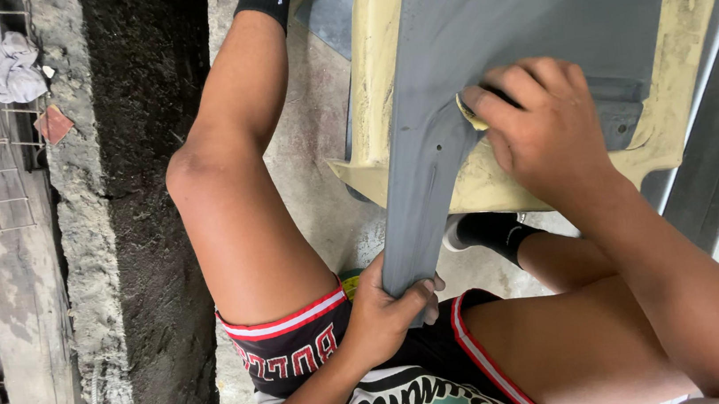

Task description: The person sits on the floor sanding a gray plastic automotive body panel that rests on a plastic chair. They hold the panel steady with one hand while rubbing a sanding sponge or block by hand over the surface and edges, repositioning the panel and the block to sand different areas.

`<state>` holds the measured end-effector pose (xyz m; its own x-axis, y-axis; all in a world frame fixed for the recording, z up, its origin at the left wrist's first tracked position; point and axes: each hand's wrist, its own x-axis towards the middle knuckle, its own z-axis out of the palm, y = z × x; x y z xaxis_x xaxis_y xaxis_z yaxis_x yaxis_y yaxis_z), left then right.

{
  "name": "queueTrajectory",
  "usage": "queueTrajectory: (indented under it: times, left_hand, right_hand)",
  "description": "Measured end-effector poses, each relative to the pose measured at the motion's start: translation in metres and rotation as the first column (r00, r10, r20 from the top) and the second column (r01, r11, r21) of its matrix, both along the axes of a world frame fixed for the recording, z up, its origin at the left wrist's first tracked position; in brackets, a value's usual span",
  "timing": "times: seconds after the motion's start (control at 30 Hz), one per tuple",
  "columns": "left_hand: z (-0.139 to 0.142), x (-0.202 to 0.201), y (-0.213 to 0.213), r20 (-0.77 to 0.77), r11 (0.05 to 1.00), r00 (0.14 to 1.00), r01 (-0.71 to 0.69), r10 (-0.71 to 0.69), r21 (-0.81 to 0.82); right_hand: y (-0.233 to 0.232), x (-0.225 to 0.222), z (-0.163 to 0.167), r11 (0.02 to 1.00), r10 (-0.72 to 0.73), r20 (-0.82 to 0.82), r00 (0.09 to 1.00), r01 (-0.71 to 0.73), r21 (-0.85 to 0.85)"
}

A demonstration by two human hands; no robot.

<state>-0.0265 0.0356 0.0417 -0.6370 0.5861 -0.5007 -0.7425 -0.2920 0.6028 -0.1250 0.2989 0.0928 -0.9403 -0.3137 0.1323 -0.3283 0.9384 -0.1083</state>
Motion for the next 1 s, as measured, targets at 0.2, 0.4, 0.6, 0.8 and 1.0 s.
queueTrajectory:
  times: [0.2, 0.4, 0.6, 0.8, 1.0]
  left_hand:
    - [0.0, 0.0, 0.0, -0.006, 1.0, 1.0, 0.005, -0.005, 0.002]
    - [-0.001, 0.0, 0.001, 0.001, 1.0, 1.0, -0.006, 0.006, 0.007]
    - [-0.003, 0.001, 0.0, 0.0, 1.0, 1.0, -0.008, 0.008, 0.013]
    - [-0.003, 0.002, 0.001, 0.0, 1.0, 1.0, 0.018, -0.018, -0.016]
    - [-0.004, 0.002, 0.001, -0.008, 1.0, 1.0, -0.002, 0.002, 0.001]
  right_hand:
    - [-0.007, -0.002, 0.007, 0.999, -0.029, 0.054, 0.998, 0.032, -0.045]
    - [-0.015, -0.003, 0.013, 0.992, 0.12, 0.009, 0.993, -0.12, 0.028]
    - [-0.01, -0.007, 0.014, 0.985, 0.081, -0.035, 0.996, -0.075, 0.158]
    - [-0.016, -0.012, 0.022, 0.981, 0.077, -0.006, 0.997, -0.075, 0.179]
    - [-0.013, -0.011, 0.012, 0.988, 0.13, 0.057, 0.99, -0.134, 0.073]
